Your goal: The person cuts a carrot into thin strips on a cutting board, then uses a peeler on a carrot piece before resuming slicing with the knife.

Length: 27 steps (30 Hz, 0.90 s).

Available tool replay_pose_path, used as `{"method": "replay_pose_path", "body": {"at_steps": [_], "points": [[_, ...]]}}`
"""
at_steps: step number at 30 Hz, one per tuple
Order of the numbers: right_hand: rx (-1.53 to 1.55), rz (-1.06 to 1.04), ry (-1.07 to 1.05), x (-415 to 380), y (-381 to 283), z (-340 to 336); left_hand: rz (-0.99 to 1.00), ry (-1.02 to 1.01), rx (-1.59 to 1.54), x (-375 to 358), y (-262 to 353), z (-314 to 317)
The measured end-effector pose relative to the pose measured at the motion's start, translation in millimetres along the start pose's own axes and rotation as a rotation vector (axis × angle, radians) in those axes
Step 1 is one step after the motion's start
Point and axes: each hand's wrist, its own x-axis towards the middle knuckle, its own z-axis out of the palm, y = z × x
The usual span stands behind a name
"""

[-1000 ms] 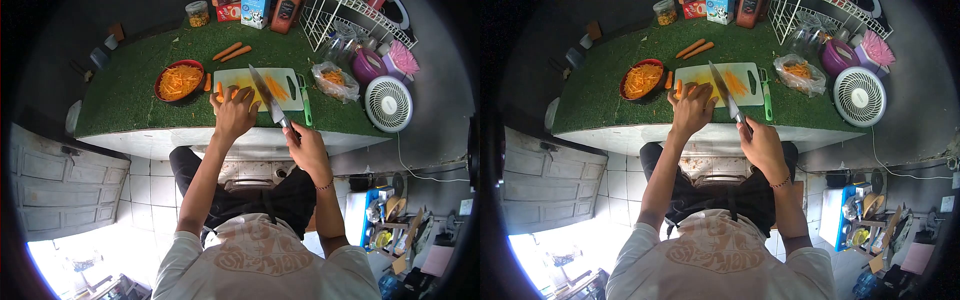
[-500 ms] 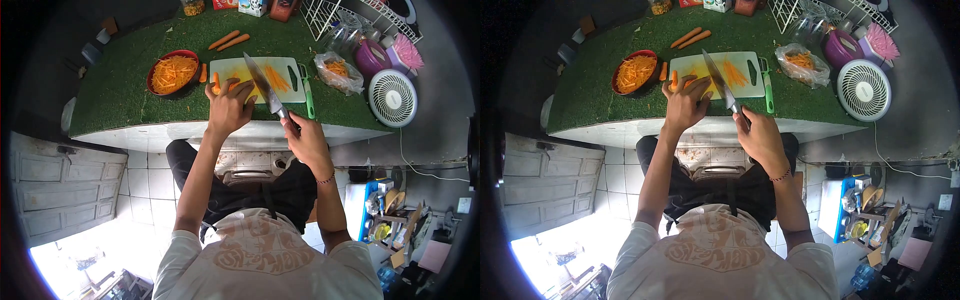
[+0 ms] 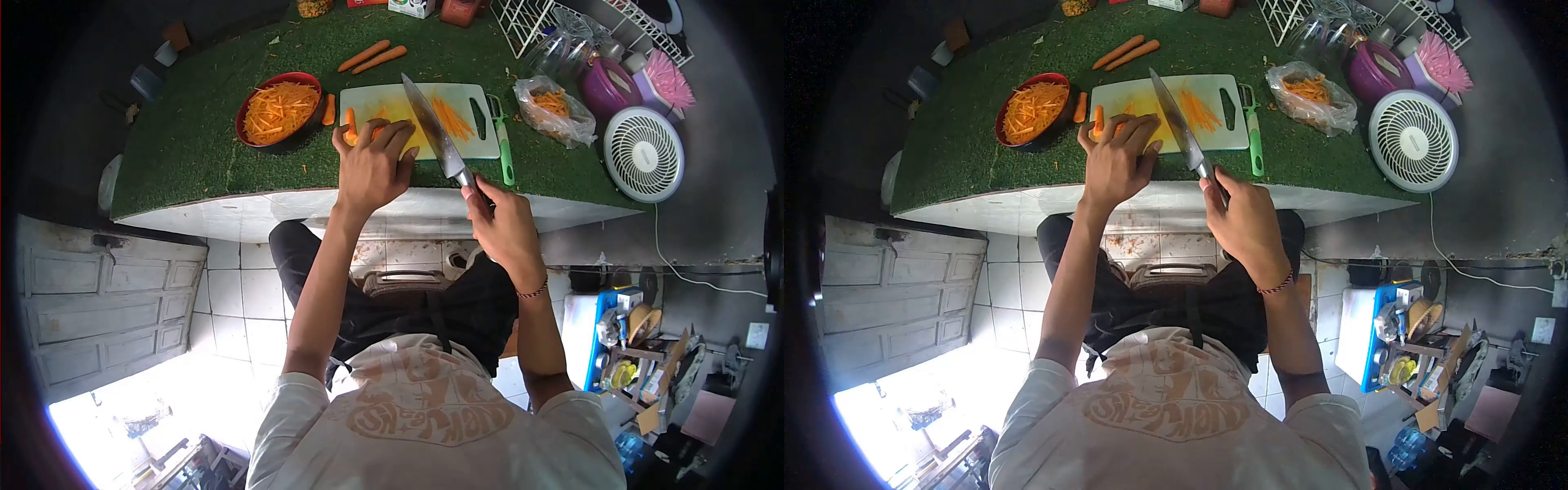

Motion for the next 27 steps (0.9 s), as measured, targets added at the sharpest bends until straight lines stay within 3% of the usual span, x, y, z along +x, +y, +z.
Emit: {"method": "replay_pose_path", "body": {"at_steps": [27], "points": [[-0.115,-0.165,0.069,-1.8,0.8,3.9,0.010,0.012,0.005,-1.8,0.1,0.9]]}}
